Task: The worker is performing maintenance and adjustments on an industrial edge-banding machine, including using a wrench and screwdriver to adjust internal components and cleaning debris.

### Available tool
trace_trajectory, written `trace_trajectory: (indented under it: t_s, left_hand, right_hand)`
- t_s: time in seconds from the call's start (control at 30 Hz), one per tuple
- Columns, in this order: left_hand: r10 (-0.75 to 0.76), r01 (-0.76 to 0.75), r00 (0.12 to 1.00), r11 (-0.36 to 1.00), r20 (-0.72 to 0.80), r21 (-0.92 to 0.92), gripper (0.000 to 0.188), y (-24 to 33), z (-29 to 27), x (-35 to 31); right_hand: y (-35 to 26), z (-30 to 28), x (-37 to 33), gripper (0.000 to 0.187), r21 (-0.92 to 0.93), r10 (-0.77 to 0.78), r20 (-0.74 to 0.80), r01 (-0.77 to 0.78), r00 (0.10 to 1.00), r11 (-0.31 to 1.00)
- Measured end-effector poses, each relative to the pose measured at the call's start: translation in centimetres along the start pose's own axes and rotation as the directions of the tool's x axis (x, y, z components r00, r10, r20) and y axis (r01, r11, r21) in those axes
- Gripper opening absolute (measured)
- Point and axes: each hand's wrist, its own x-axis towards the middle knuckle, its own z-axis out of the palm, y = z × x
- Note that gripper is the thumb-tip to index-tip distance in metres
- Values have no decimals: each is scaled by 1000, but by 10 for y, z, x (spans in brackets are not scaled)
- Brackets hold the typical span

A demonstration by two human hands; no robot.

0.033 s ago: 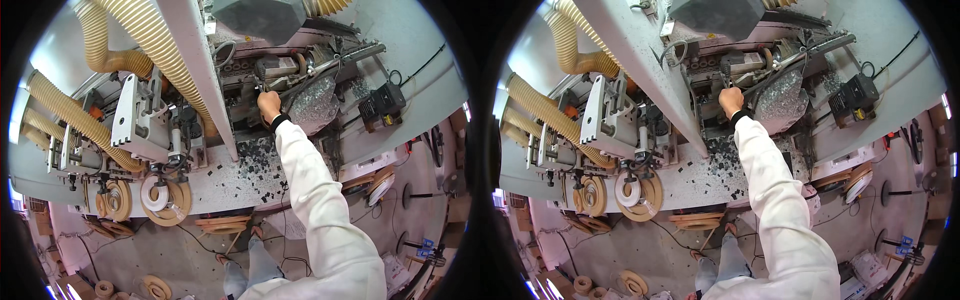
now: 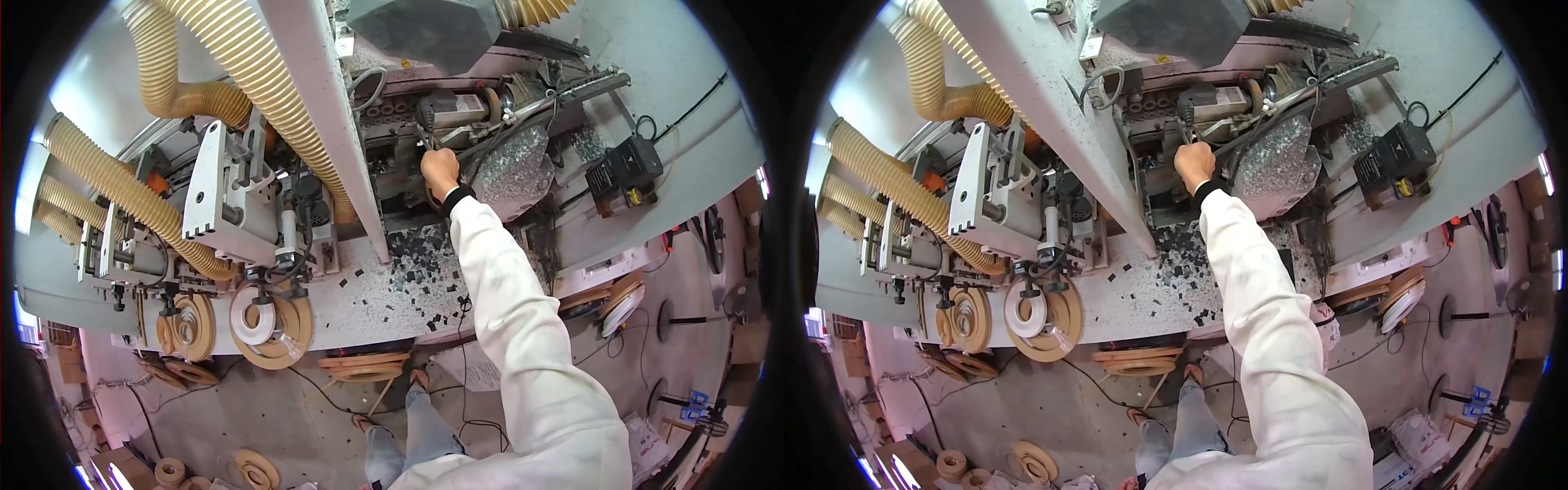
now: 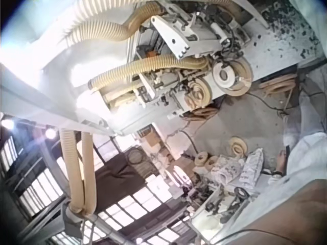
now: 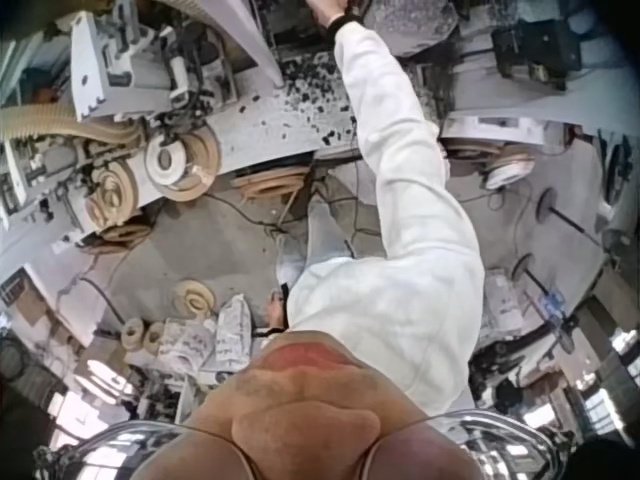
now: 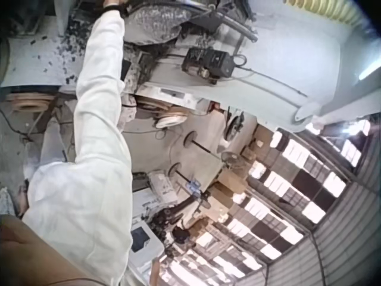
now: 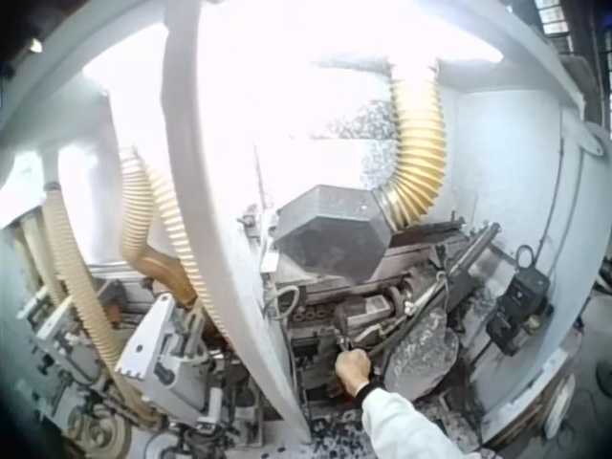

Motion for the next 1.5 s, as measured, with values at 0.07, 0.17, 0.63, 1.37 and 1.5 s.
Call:
trace_trajectory:
  t_s: [0.07,0.17,0.63,1.37,1.5]
  left_hand:
    - [40,-39,999,998,3,-55,56,-1,3,4]
    - [28,-26,999,993,23,-112,53,-2,6,8]
    - [-44,48,999,918,19,-393,30,-24,10,19]
    - [65,-49,997,962,50,-268,39,-8,-5,8]
    - [31,9,991,956,133,-292,41,-1,-4,16]
  right_hand:
    - [-6,2,1,35,-35,-45,-32,44,998,998]
    - [-17,8,-4,34,-115,-22,-84,13,996,993]
    - [30,100,15,36,140,167,106,-181,980,973]
    - [4,50,-11,30,63,68,-66,-64,996,996]
    - [0,21,14,33,113,76,-69,-68,995,991]
